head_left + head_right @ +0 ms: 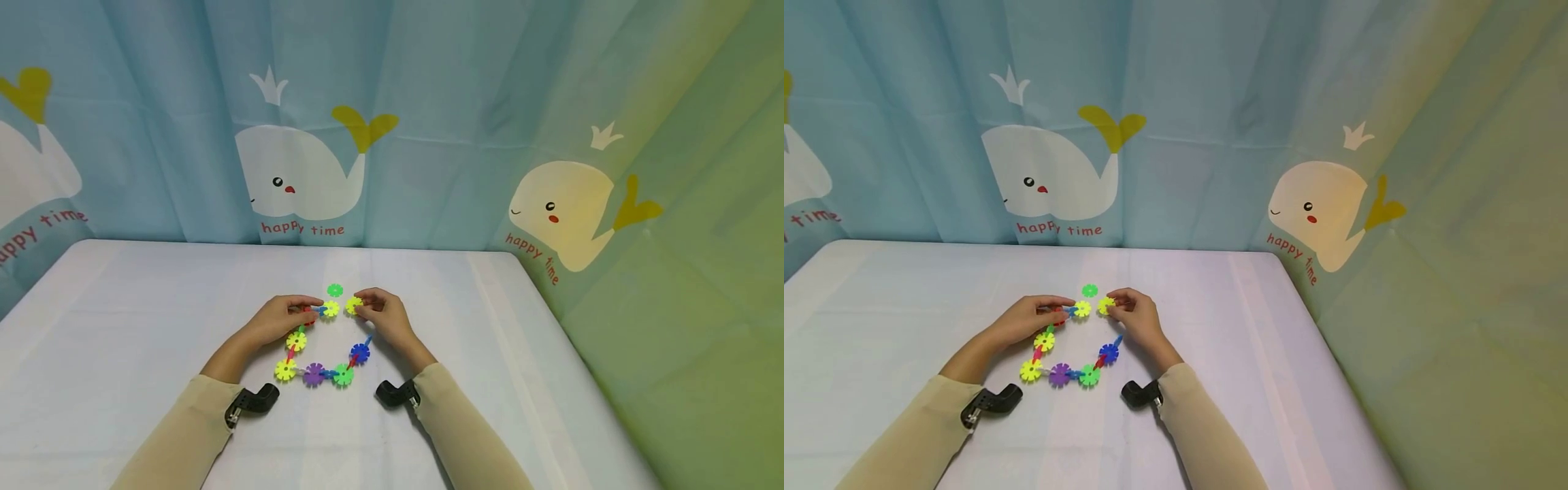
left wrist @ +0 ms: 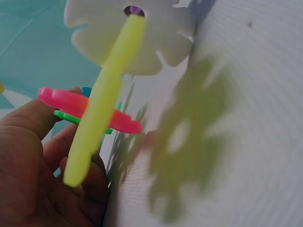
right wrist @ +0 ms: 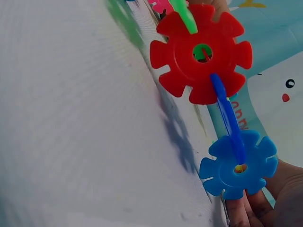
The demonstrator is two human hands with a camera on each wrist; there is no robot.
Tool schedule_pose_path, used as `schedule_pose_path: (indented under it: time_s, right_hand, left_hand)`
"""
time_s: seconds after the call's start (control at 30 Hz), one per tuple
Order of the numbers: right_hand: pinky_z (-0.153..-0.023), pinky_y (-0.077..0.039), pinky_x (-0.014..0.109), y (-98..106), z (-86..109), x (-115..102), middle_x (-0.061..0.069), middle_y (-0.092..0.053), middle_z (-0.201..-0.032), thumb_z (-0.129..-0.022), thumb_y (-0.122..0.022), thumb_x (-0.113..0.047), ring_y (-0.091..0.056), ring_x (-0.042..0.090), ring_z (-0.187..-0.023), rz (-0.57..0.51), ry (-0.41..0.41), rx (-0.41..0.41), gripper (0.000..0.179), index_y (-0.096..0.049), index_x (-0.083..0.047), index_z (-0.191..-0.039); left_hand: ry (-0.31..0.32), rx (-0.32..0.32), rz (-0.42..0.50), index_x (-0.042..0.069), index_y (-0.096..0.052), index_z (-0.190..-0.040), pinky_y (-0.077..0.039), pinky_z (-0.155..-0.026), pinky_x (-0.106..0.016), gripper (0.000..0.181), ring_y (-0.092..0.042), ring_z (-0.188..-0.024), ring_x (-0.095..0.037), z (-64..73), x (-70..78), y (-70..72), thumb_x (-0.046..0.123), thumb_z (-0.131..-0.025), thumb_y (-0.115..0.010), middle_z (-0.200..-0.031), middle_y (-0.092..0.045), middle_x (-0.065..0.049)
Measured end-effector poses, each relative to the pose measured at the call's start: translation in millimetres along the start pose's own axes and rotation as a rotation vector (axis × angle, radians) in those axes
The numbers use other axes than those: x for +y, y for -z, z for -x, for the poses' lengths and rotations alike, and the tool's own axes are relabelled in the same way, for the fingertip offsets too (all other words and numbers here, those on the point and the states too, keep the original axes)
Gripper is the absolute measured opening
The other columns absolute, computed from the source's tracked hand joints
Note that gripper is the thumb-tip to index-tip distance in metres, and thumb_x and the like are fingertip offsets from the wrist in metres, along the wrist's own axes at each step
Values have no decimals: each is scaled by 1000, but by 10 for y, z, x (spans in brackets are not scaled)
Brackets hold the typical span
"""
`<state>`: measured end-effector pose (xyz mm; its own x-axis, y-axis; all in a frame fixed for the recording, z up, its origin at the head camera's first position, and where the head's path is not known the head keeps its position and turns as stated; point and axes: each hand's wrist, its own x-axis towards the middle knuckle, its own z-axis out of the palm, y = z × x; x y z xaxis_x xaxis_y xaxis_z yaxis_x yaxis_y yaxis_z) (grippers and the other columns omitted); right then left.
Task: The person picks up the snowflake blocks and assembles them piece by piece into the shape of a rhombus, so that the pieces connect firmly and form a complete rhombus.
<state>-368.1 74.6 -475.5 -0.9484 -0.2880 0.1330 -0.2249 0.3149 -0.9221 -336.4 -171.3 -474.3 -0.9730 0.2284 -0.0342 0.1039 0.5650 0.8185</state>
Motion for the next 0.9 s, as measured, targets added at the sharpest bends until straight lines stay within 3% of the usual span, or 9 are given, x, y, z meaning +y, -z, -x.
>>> schedule_pose_path:
  time_s: [0.2,0.43,0.9]
  right_hand:
    - [-75,-59,41,39,122,-269,25,-66,-95,-90,-66,2,-67,38,-84,-20,19,-18,23,-67,8,-112]
    - [-76,-60,38,30,116,-284,26,-66,-97,-89,-66,3,-68,32,-83,-66,15,-40,24,-66,9,-112]
    - [-81,-59,43,17,103,-250,29,-63,-100,-92,-63,3,-67,43,-90,-123,18,-95,24,-64,10,-114]
  left_hand:
    - [-50,-11,38,15,-63,-132,-44,-75,-33,41,-53,-83,-18,-2,22,-24,33,-96,-65,-98,-62,-5]
    - [-45,2,48,18,-63,-132,-42,-72,-32,42,-50,-80,-17,6,38,-41,35,-94,-66,-93,-58,-4]
    - [-39,-4,48,19,-65,-129,-48,-82,-33,38,-59,-93,-18,-5,62,-78,34,-94,-66,-114,-66,-6]
